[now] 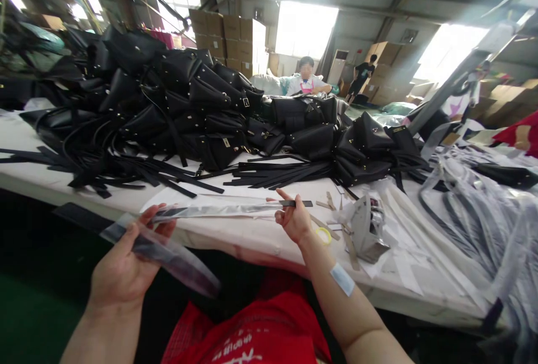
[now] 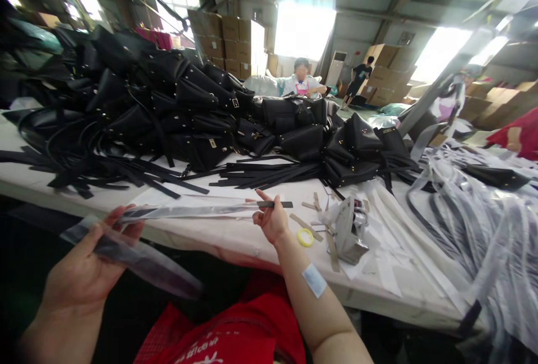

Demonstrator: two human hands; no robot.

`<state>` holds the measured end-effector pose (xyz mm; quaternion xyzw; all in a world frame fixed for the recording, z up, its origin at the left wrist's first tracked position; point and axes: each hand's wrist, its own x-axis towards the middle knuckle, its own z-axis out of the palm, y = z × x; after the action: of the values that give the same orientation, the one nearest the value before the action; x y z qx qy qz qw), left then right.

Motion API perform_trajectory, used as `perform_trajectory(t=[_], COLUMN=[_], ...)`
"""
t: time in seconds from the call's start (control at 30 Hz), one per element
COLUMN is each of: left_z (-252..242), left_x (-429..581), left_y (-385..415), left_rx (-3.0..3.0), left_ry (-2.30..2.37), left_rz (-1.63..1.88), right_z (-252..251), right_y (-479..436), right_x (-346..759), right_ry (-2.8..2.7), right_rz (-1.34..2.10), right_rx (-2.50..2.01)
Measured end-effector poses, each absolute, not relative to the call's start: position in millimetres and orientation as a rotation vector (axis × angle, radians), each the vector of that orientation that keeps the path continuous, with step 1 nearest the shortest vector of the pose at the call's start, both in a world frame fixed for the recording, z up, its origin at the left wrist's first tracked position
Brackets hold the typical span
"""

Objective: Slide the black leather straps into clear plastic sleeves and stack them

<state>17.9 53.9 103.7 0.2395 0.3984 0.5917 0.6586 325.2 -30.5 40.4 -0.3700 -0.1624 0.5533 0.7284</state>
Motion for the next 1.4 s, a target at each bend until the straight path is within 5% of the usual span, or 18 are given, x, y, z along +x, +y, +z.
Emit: perform_trajectory(t=[0.5,1.07,1.4], left_z=[72.4,86.1,88.3], left_x=[20.9,-47.8,-65.9], left_y=[58.2,77.0,75.2], left_rx=[0.53,0.619,0.655], left_ry=[0.595,0.563,0.371], left_rz=[1.244,1.605,1.475], right_z=[47.3,-3.0,25.6], right_y=[-28.4,-74.6,-86.4], right_x=[315.7,400.9,434.2], right_ry=[-0.345,-0.233,-0.198], right_rz=[1.208,0.795,0.661], right_rx=[-0.791,-1.025,-1.024])
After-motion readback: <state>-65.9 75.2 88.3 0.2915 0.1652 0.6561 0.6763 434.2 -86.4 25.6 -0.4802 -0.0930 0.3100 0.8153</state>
